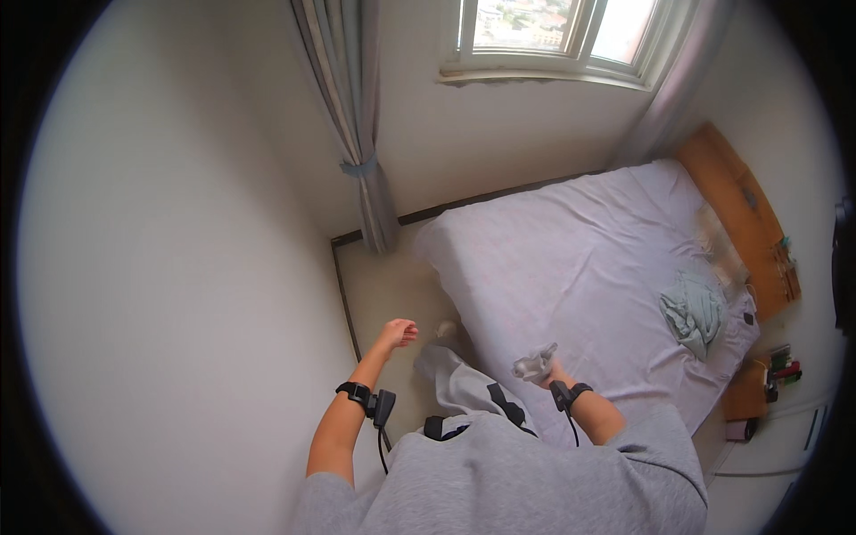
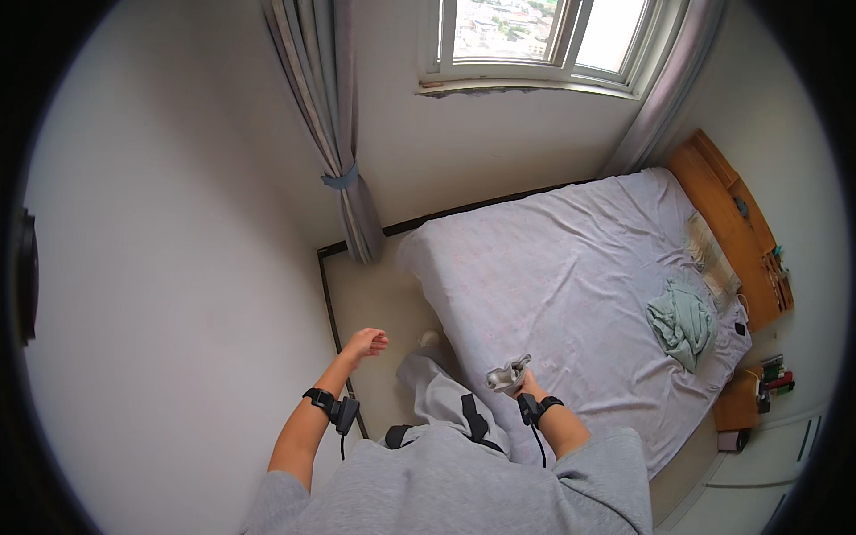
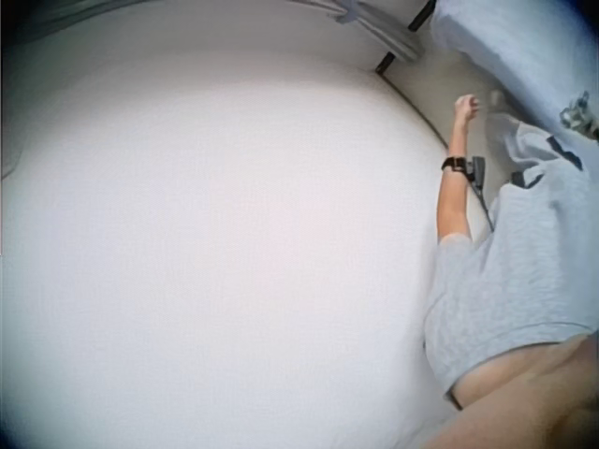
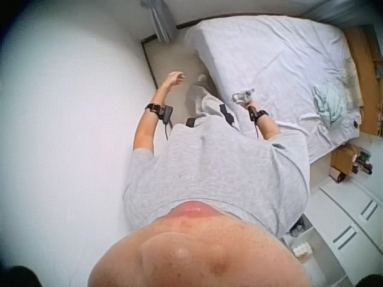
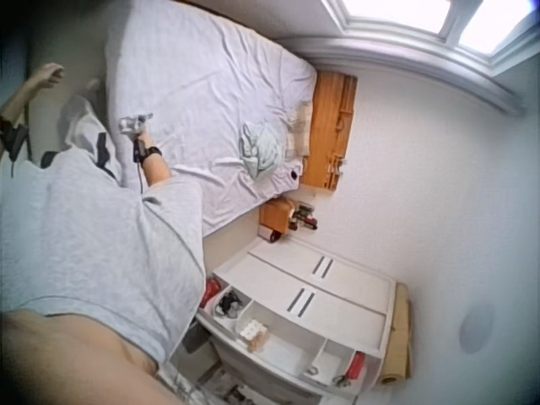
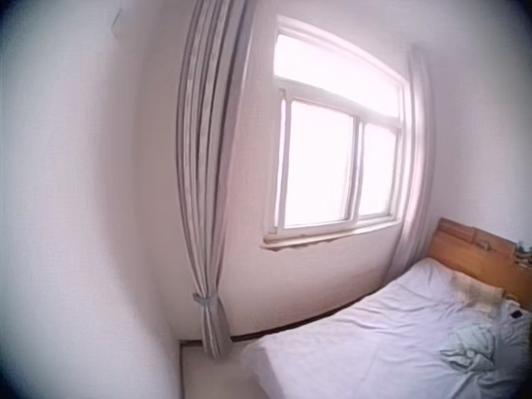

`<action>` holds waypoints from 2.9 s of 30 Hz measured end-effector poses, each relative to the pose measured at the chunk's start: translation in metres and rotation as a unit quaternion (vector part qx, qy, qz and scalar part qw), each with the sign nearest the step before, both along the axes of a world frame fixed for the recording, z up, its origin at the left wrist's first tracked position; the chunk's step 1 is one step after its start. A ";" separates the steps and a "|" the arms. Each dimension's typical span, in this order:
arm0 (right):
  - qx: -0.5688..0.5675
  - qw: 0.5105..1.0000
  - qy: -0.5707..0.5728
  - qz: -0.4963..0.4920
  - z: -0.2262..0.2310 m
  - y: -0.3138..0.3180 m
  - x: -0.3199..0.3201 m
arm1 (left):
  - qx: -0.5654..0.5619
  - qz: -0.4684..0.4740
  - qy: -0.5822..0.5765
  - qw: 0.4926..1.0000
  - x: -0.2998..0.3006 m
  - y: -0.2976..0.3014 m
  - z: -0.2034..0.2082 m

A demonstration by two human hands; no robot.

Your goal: The person wipes the top of a white wardrobe with a cloth, then moves to the window to wipe the window frame and sill. The person uses a cloth to clean the surfaces in a bedroom.

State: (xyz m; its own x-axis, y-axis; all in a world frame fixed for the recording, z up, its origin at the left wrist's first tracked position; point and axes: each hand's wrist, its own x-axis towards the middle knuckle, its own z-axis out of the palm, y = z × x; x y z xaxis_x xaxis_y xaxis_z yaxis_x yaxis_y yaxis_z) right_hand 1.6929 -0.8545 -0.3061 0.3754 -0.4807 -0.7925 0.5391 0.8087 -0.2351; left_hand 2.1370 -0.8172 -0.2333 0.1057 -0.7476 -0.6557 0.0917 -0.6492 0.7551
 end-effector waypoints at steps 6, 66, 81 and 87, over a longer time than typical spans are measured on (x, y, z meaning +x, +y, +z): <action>-0.062 0.997 -0.040 0.013 -0.017 -0.182 0.119 | 0.017 0.099 -0.042 0.994 0.096 -0.128 0.017; -0.617 0.550 0.560 0.050 0.263 -0.924 0.210 | -0.354 -0.337 -0.618 0.616 0.106 -0.871 0.176; -0.557 0.385 0.722 0.140 0.250 -0.983 0.186 | -0.274 -0.343 -0.649 0.622 0.115 -0.869 0.174; -0.501 0.278 0.783 0.241 0.227 -0.978 0.207 | -0.274 -0.340 -0.656 0.616 0.115 -0.869 0.161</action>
